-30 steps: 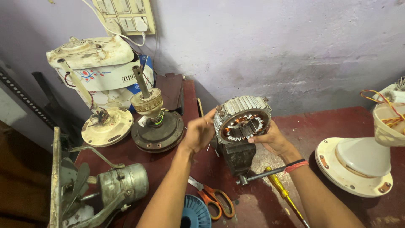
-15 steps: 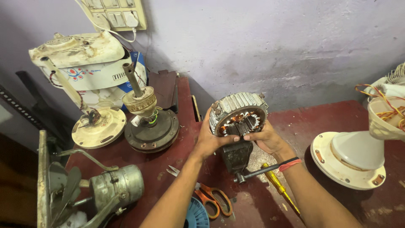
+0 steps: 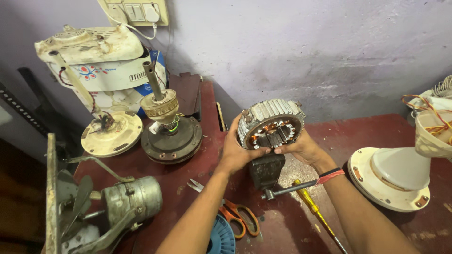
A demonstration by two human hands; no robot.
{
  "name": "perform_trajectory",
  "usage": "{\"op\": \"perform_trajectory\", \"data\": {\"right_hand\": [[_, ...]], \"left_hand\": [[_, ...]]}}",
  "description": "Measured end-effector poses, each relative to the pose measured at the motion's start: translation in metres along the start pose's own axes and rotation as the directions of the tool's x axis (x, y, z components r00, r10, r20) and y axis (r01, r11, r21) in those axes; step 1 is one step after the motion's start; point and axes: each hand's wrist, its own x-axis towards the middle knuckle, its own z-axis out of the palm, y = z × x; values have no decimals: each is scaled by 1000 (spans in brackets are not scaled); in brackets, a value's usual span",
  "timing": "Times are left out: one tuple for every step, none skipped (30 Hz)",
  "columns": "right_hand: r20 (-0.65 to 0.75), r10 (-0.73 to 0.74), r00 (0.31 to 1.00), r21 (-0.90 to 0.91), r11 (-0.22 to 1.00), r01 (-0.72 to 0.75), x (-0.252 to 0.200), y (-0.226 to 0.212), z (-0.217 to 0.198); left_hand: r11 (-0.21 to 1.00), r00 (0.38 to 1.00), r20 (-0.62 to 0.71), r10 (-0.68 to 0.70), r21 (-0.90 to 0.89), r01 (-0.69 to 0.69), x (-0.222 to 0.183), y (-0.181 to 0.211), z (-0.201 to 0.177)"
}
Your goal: The person uses a yellow screwdriver to adjust copper windings inside a motor stator clamped in a bench vise. They repeatedly probe and reposition the coils, then briefly handle a blue fan blade before returning to the stator.
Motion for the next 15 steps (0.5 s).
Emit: {"op": "perform_trajectory", "data": {"right_hand": [[4,-18,1000,-2,1000,18,-2,-1,3],[8,-39,999,-6,999,39,-3,-3,7],[-33,-36,999,-72,997,33,-5,-5,11],[-76,-37,996,-138,990,26,-8,-6,16],[-118,-40,992,-203,979,16,-10,-7,21],[-191,-31,981,-254,967,-19,-12,-8,28],[-263,-25,965,-302,952,-58,-15,-7,36],[-333,-20,943,-344,934,-101,-18,-6,45],[-356,-48,933,-345,935,-83,-21,-5,54],[-379,-75,923,-345,936,-66,-25,-3,64],[-401,-101,911,-346,937,-48,-29,-1,74],[-366,-188,912,-364,930,46,-31,1,85],[-329,-273,904,-378,915,139,-34,3,95],[-292,-357,887,-389,892,231,-37,4,104],[-295,-356,887,-396,890,225,-40,4,113]], "left_hand": [[1000,1000,-5,8,11,-8,-1,1,-2],[1000,1000,-9,19,22,-18,0,3,-4],[999,999,-22,-40,22,40,0,4,-6],[995,995,-32,-97,21,98,0,5,-9],[988,987,-43,-155,20,156,1,5,-12],[987,989,-66,-129,89,134,1,5,-16],[981,991,-87,-101,157,114,1,5,-20],[969,991,-107,-74,225,97,1,3,-23],[973,989,-135,-65,213,93,2,1,-27],[975,985,-163,-58,201,91,1,-2,-30],[978,980,-192,-52,190,89,2,-4,-33],[975,974,-221,-43,201,89,3,-7,-36],[973,968,-250,-34,213,89,4,-10,-39],[970,960,-279,-25,224,90,4,-12,-42],[959,946,-312,-88,230,165,4,-14,-43]]}}
